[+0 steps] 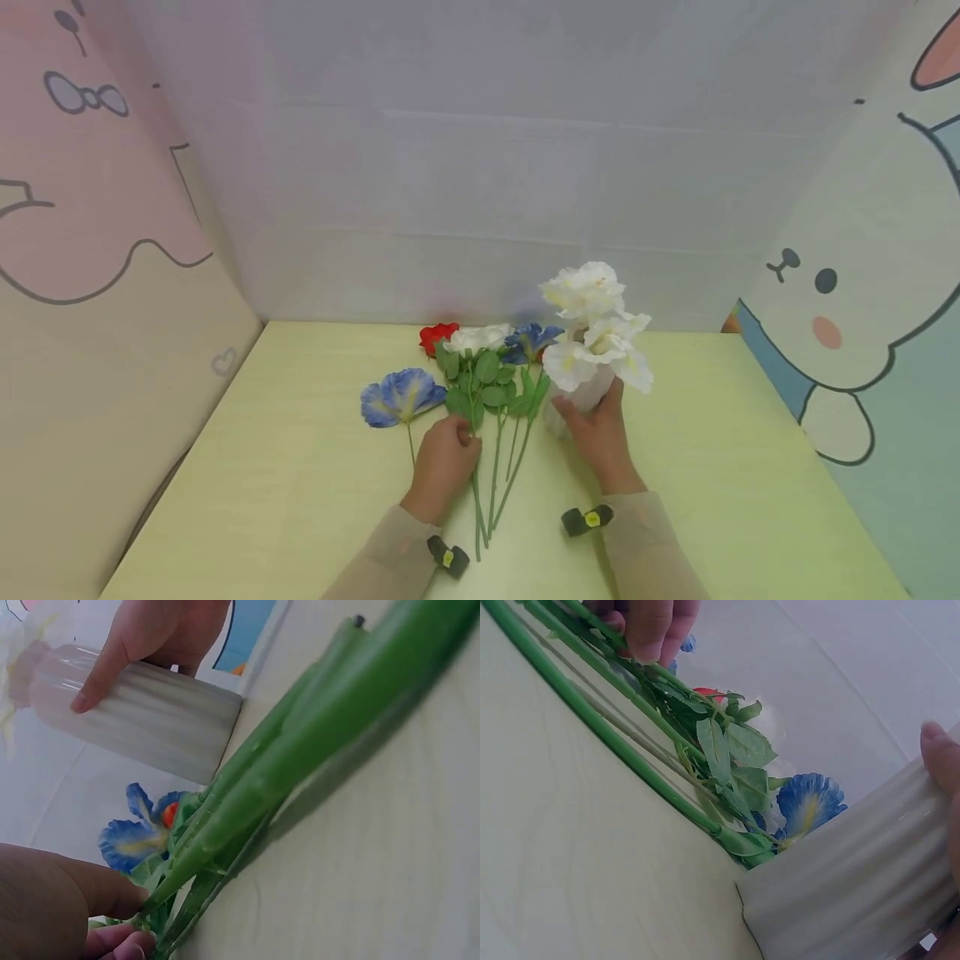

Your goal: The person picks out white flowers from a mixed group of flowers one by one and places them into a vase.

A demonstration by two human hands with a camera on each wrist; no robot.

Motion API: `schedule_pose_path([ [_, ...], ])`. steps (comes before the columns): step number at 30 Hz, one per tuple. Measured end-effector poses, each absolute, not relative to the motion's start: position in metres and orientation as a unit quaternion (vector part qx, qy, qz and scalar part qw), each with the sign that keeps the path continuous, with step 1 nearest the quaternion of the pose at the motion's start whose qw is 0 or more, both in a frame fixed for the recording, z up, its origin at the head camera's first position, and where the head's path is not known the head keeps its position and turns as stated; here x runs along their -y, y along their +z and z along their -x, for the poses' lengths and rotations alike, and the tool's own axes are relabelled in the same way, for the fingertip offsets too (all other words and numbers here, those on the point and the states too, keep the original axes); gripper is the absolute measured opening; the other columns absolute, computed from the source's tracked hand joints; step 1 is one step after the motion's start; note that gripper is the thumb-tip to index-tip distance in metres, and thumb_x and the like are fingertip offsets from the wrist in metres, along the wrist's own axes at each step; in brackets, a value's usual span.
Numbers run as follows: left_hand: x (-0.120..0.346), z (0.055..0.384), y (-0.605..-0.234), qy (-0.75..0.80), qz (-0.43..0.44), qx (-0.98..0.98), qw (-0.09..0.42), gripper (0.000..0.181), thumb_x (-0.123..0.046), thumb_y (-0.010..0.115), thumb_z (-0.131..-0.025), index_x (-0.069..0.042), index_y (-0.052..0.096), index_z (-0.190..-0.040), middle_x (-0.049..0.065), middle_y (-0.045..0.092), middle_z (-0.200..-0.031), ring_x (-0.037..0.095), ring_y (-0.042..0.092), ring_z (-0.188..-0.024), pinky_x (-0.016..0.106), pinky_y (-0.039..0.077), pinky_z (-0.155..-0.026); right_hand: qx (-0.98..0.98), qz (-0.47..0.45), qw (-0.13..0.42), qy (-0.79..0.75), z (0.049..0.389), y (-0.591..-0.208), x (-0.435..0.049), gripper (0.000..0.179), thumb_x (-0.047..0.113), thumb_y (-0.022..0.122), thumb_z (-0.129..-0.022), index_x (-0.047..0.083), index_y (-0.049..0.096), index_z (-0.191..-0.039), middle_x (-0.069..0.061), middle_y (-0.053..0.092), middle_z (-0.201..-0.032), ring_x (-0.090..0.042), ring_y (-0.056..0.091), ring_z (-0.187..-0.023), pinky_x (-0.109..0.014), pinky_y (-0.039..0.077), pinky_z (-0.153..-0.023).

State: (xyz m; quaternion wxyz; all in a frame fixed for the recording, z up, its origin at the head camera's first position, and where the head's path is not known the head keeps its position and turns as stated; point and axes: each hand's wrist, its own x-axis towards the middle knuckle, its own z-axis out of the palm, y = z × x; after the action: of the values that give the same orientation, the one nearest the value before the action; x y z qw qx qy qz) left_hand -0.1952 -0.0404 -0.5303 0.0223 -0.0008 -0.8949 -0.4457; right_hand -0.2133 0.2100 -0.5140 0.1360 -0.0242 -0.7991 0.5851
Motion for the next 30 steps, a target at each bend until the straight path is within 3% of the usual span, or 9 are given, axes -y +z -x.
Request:
schedule_pose_path([
  [11,0.043,0.197,-0.528,-0.473,-0.028,0.880,-0.017,0.025,-0.010,0.068,-0.086,-0.001,0.071,-0.109,0.000,0.063,-0.083,0.016,0.057,-0.072,0.034,0.049,-0.065,0.801,0.007,0.159,0.577,0.215,-0.520,-0.213,0.083,0.021,0.080,-0.092,0.005,0.022,-0.150,-0.024,0.040,-0.145,-0.040,0.042,-0.137,-0.056,0.033,-0.113],
  [30,0.054,0.203,-0.529,-0.530,-0.022,0.846,-0.062,0.020,-0.013,0.069,-0.090,-0.003,0.070,-0.107,0.006,0.067,-0.093,0.021,0.062,-0.082,0.039,0.053,-0.072,0.801,0.000,0.160,0.577,0.216,-0.523,-0.213,0.084,0.018,0.079,-0.093,0.005,0.020,-0.151,-0.024,0.039,-0.144,-0.037,0.043,-0.134,-0.055,0.034,-0.112],
])
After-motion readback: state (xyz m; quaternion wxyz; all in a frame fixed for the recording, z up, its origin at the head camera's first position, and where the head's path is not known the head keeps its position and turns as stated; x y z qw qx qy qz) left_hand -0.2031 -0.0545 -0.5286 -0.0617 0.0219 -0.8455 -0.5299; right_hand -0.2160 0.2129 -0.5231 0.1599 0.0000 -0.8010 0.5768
